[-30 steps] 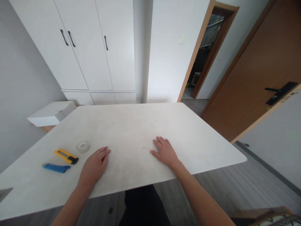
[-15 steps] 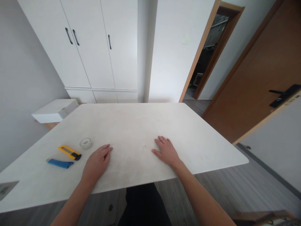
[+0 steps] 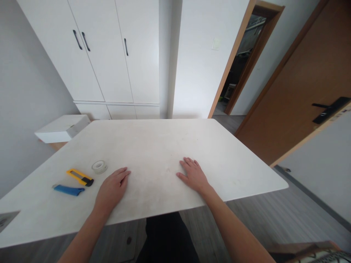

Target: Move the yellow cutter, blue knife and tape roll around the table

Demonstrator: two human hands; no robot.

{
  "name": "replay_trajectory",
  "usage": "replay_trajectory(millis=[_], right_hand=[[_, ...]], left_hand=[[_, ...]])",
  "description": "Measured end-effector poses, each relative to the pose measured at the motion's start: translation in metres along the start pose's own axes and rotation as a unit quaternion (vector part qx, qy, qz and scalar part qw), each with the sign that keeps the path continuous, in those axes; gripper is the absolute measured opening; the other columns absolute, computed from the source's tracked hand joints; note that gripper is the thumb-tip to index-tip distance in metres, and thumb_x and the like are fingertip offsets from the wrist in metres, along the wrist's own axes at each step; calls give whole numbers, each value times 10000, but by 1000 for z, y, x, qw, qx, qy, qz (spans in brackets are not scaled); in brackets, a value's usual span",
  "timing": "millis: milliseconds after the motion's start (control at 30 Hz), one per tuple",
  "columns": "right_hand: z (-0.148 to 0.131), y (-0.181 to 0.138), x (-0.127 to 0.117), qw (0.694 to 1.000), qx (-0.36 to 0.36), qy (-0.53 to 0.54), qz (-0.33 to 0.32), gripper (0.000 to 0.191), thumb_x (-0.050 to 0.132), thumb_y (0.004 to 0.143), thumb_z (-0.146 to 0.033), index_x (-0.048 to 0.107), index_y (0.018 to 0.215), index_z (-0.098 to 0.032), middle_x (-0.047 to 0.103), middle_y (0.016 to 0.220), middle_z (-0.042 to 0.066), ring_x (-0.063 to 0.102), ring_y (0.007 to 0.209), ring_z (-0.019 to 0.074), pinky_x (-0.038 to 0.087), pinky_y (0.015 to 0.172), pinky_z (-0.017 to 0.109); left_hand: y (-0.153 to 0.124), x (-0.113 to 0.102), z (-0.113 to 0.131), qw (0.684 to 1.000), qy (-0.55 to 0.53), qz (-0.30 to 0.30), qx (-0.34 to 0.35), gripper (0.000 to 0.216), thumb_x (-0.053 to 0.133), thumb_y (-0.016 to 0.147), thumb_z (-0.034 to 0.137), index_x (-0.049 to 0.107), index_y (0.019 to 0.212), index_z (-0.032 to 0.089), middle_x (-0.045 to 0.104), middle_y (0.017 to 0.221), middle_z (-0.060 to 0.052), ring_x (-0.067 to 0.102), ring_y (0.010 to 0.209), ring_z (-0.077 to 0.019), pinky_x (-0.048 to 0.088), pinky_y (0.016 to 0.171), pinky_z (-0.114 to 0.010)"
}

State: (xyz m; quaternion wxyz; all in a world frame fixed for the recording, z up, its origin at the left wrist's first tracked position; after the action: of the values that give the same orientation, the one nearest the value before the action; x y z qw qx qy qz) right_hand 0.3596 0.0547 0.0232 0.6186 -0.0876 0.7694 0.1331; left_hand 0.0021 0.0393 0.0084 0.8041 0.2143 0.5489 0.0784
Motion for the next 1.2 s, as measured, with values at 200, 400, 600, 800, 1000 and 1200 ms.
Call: replay_trajectory(millis=[200,400,600,800,1000,1200], right_hand=[[1,0,1,1000,2,-1,2,683,403,964,-620,467,1487,-186,361,1591,145,289,1479,286,173,1205,482],[0,1,0,1000,4,-5,-1,675,425,960,-605,476,1479,-177,372,1586,140,300,1474,282,183,1206,478],[-1,3,0,999,10,-32,-5,628,440,969,-555,490,1461,-169,402,1565,153,341,1450,294,216,1189,490],[-46,38,-17,998,-12,-36,-40,407,469,975,-384,630,1285,-176,593,1377,150,569,1238,272,415,1054,395],[-178,114,-28,980,-182,28,-71,424,513,973,-349,565,1370,-208,609,1368,101,541,1278,229,406,1078,362],[-307,176,-4,927,-327,-40,-180,736,750,812,-342,434,1469,-239,555,1406,131,600,1193,281,507,927,365]], left_hand=[[0,0,0,1000,-3,2,3,402,411,925,380,743,1072,208,702,1245,-75,654,1151,-236,492,1060,-402],[1,-1,2,1000,-6,3,1,401,406,925,369,744,1064,204,704,1236,-84,659,1135,-246,504,1046,-424],[1,-4,10,1000,-12,4,-8,373,412,928,314,745,1062,210,708,1226,-90,656,1136,-244,499,1051,-430],[1,-5,13,1000,-19,5,-8,347,428,932,249,744,1071,203,702,1233,-103,641,1157,-246,488,1056,-440],[2,-7,16,1000,-22,-6,-10,323,456,921,189,734,1084,197,694,1240,-107,631,1158,-245,482,1050,-431],[4,-13,20,999,-44,-2,-11,280,461,902,138,722,993,179,722,1096,-117,650,1052,-247,497,976,-419]])
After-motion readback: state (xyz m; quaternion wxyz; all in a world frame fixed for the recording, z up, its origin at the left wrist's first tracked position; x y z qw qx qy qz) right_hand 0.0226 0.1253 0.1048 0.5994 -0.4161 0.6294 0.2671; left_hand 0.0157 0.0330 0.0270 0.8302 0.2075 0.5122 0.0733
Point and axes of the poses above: each hand's wrist, its own y-axis towards the middle knuckle, its own x-axis out of the palm, z = x × y, the point moved 4 cm from there along y, towards the middle knuckle
